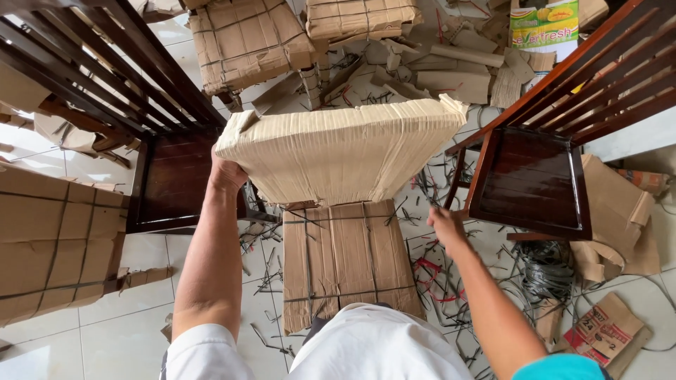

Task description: Wrapping cardboard around chair backrests and securing them with plastic ties for protection during transport.

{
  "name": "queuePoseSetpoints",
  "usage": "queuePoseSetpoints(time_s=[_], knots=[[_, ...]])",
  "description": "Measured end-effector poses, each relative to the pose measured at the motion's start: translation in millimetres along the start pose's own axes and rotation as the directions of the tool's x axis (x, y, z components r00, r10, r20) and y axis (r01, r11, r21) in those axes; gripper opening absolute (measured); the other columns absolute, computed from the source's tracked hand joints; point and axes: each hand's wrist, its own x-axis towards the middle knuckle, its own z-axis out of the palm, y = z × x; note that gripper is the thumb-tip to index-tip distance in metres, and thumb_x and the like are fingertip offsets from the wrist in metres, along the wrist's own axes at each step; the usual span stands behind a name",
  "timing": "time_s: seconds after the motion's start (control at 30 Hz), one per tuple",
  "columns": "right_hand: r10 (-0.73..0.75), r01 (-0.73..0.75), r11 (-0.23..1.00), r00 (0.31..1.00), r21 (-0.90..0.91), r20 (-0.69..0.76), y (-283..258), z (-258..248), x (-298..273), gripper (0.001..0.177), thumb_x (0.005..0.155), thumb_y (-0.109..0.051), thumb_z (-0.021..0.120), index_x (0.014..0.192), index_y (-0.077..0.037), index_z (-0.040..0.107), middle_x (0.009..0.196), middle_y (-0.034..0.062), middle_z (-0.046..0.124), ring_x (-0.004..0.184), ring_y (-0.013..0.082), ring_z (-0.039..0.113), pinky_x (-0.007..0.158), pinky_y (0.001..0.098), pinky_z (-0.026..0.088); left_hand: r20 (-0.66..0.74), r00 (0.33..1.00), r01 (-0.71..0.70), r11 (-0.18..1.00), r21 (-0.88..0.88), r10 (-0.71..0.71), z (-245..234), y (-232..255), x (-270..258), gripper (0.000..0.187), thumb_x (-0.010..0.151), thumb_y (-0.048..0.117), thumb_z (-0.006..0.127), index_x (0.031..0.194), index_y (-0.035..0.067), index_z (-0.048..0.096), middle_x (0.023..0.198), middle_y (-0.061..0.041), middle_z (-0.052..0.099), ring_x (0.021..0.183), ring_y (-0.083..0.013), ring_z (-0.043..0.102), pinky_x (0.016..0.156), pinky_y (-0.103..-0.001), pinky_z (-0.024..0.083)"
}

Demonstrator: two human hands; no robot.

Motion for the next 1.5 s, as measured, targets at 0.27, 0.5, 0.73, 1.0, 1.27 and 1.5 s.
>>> queuePoseSetpoints(time_s=[0.27,0.5,0.73,1.0,1.27,1.5], knots=[[-0.005,-0.009,0.992,0.994,0.128,0.109,22.5,16.9,-75.3,0.045,0.111,-0.039,0.044,0.084,-0.009,0.064,0.069,0.0089,0.052,0.06,0.0202,0.046,0.057,0.0326,0.038,0.027,1.0,0.009,1.0,-0.012,-0.009,-1.3,-37.7,18.3,0.013,0.092,0.013,0.065,0.085,0.008,0.075,0.067,-0.01,0.068,0.054,-0.0213,0.067,0.054,-0.032,0.058],[-0.103,0.086,0.943,0.994,0.322,0.034,19.7,28.6,-92.3,0.042,0.107,-0.03,0.049,0.076,-0.006,0.063,0.066,0.0034,0.046,0.063,0.0147,0.039,0.057,0.0297,0.031,-0.011,1.0,-0.01,0.999,-0.044,0.009,-48.9,-66.5,33.6,0.013,0.091,0.012,0.067,0.085,0.008,0.077,0.067,-0.011,0.069,0.054,-0.0226,0.07,0.055,-0.033,0.06],[-0.183,0.176,0.928,0.983,0.328,-0.008,38.9,37.9,-91.2,0.043,0.108,-0.029,0.05,0.076,-0.004,0.064,0.065,0.0056,0.047,0.062,0.0149,0.042,0.058,0.0282,0.035,-0.124,0.962,-0.205,0.944,0.258,0.242,-37.3,-45.3,-34.7,0.014,0.092,0.013,0.067,0.082,0.006,0.075,0.057,-0.006,0.059,0.051,-0.01,0.057,0.05,-0.022,0.048],[-0.239,0.235,0.945,0.971,0.227,-0.013,45.5,52.1,-99.8,0.044,0.108,-0.032,0.049,0.078,-0.008,0.069,0.061,0.0071,0.051,0.061,0.0199,0.05,0.06,0.0318,0.04,-0.15,0.981,-0.063,0.935,0.35,0.123,-15.6,-113.1,-133.6,0.029,0.103,0.025,0.057,0.078,0.012,0.067,0.062,-0.006,0.064,0.05,-0.0117,0.059,0.047,-0.024,0.047],[-0.572,0.574,0.809,0.818,0.122,-0.054,6.4,75.0,-119.9,0.035,0.109,-0.021,0.051,0.085,-0.004,0.069,0.077,0.0207,0.072,0.079,0.0392,0.072,0.078,0.0442,0.055,0.251,0.937,0.228,0.969,0.091,-0.244,75.4,-122.9,-210.5,0.036,0.11,0.027,0.049,0.089,0.003,0.065,0.083,-0.019,0.075,0.075,-0.0189,0.07,0.071,-0.031,0.057],[-0.617,0.681,0.582,0.726,-0.445,0.303,-39.2,52.8,-158.4,0.018,0.108,-0.01,0.05,0.108,-0.004,0.068,0.105,0.0115,0.077,0.103,0.0212,0.073,0.095,0.0307,0.054,0.491,0.84,0.089,0.951,0.297,-0.232,123.8,-139.5,-203.9,0.051,0.108,0.044,0.047,0.087,0.007,0.076,0.086,-0.016,0.075,0.079,-0.0223,0.07,0.075,-0.034,0.056]])
